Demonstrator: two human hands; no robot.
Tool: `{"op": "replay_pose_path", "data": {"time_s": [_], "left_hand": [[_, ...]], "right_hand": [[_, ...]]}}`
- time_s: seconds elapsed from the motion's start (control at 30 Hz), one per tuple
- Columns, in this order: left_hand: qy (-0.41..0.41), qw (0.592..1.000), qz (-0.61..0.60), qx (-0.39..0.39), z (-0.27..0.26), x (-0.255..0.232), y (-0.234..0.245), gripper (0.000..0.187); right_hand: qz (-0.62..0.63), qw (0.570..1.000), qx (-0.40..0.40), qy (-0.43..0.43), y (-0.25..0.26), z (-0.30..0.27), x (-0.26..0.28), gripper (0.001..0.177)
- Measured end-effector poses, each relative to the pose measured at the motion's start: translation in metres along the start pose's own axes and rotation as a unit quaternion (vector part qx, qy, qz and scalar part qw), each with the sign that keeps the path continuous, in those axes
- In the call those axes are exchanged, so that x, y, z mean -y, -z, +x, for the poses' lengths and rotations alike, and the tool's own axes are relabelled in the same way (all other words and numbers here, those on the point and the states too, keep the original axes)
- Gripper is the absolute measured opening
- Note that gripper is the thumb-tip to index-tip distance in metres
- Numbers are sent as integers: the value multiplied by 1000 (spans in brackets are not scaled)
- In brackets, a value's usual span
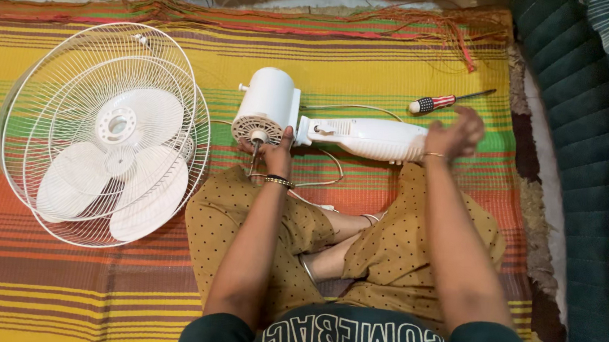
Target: The person assembles a white table fan by attaching the front grille, fan blades, and rear grille to the motor housing. They use a screwdriver to secure the components and connect the power cord.
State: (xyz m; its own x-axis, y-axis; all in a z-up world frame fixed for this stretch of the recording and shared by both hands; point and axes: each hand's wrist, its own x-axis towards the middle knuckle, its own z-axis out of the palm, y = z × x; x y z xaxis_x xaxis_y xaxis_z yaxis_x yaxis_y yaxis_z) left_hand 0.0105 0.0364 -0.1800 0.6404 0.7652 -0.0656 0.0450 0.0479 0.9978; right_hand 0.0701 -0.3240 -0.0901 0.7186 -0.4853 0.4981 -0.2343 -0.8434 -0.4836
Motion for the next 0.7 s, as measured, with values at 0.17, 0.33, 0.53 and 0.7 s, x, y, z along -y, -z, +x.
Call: {"op": "replay_pose_path", "data": {"time_s": [0.17, 0.33, 0.53, 0.7], "left_hand": [[171, 961, -200, 81, 3, 18, 1, 99], [211, 934, -285, 36, 6, 28, 5, 71], [214, 965, -150, -26, -7, 29, 1, 63], [394, 879, -213, 163, -64, 43, 0, 33]], "right_hand": [[264, 917, 116, 276, -3, -67, 77, 32], [223, 862, 283, 356, 12, -113, 125, 28], [183, 842, 313, 400, 18, -116, 138, 32], [171, 835, 338, 400, 7, -114, 141, 30]]}}
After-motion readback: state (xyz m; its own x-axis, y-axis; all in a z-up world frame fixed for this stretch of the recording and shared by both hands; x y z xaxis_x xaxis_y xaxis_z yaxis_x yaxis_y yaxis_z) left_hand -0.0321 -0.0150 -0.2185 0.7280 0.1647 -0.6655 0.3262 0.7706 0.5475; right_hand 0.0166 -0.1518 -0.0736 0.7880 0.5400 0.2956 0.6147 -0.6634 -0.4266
